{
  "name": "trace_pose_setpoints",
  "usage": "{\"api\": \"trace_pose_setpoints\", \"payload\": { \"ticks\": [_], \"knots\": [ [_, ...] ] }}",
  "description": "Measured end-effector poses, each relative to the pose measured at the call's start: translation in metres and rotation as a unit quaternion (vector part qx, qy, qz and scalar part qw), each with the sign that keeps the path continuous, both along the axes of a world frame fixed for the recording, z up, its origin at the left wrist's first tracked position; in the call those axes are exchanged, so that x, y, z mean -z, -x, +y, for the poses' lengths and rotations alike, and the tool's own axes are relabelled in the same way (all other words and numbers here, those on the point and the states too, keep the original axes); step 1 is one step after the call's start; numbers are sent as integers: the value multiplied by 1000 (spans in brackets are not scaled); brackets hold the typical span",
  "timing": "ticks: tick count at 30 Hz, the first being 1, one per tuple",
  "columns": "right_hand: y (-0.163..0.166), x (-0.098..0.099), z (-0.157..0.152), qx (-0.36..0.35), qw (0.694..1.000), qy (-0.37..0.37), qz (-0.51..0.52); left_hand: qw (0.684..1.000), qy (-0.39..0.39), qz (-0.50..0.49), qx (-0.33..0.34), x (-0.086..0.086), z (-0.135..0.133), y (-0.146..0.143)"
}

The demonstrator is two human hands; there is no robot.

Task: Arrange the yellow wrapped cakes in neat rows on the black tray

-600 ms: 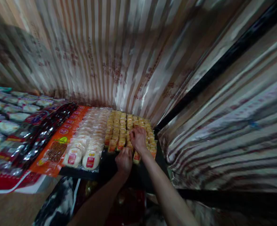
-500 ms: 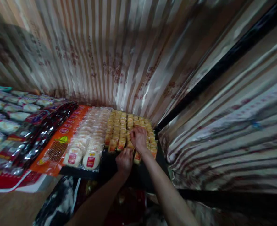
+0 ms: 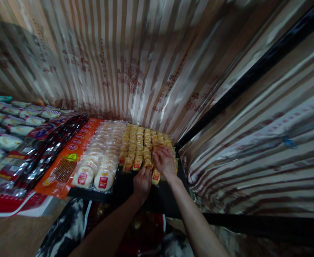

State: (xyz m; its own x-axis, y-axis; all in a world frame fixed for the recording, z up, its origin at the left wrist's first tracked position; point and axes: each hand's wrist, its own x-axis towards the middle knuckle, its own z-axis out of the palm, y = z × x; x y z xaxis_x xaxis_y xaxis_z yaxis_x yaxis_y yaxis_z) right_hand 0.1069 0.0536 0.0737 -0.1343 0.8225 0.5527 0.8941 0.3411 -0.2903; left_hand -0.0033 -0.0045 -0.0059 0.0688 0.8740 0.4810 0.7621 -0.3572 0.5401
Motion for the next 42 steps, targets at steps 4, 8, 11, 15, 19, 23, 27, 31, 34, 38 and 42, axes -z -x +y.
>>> {"api": "trace_pose_setpoints", "payload": {
  "ticks": [4,8,11,15,19,23,27,31,34,38,42],
  "knots": [
    [5,0,-11,-15,998,42,-32,999,34,27,20,-1,-2,1],
    [6,5,-10,-12,998,60,-32,997,53,48,36,-3,-6,4],
    [4,6,-4,6,998,59,-30,996,60,43,44,-3,-8,6],
    [7,-3,5,38,993,98,-61,997,56,25,52,-3,-8,8],
    [21,-19,8,62,979,149,-124,997,54,19,58,-1,-6,8],
    [33,-26,9,117,967,183,-133,997,51,7,49,2,-6,7],
    [34,-20,13,95,971,186,-112,998,46,-12,44,1,-5,8],
    [29,-15,16,78,980,154,-96,997,55,-10,46,-2,-5,9],
    [30,-16,17,89,983,132,-96,997,62,-13,46,-3,-5,9],
    [34,-20,18,106,977,166,-78,997,61,-21,50,-2,-4,9],
    [36,-23,21,141,959,240,-56,996,63,-31,49,-3,-4,9]
  ]
}}
